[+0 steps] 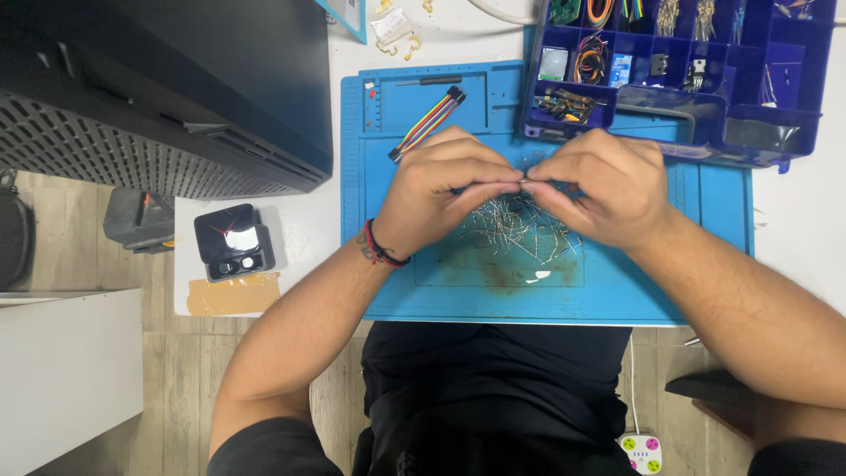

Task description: The person organizes a pile of thin metallic wires on a blue cutting mat, picking them up and placing them into a blue compartmentalized parts organizer. They also handle a multi-colored ribbon cable, separating and arranging it alongside the wires.

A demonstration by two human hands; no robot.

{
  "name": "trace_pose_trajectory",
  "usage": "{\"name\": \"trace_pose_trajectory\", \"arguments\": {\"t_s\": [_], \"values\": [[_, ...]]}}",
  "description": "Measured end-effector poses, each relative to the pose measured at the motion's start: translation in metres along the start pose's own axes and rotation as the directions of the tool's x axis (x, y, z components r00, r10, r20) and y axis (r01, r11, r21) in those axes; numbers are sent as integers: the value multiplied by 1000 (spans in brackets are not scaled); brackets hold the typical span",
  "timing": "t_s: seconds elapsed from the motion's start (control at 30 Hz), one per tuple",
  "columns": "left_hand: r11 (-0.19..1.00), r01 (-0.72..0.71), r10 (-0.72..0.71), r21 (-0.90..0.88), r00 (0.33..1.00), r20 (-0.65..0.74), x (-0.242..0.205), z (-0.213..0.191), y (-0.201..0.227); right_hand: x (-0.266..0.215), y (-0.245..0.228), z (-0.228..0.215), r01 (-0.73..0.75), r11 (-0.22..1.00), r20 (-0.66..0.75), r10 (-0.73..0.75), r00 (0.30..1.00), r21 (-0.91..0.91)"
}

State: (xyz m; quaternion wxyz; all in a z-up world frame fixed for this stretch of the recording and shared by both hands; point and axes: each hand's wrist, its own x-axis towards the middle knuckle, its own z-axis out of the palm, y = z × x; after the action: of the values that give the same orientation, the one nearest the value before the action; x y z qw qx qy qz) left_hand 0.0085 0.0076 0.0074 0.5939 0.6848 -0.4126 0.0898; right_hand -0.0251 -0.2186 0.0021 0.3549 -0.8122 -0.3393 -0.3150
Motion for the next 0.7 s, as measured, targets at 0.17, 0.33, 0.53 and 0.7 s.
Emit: {"name": "trace_pose_trajectory", "arguments": {"t_s": [0.17,0.33,0.53,0.7], "values": [[999,16,-17,-48,1000,-20,2,1,3,-2,2,0,-9,1000,-16,9,1000,19],[997,-15,13,-77,1000,-29,-2,4,-2,2,-3,-1,21,998,-9,-20,1000,53],[996,-51,48,-75,998,-42,-2,5,0,-2,-1,1,30,996,-24,-28,999,88],[994,-78,75,-75,996,-45,0,3,1,2,-3,0,38,993,-31,-35,999,114]]}}
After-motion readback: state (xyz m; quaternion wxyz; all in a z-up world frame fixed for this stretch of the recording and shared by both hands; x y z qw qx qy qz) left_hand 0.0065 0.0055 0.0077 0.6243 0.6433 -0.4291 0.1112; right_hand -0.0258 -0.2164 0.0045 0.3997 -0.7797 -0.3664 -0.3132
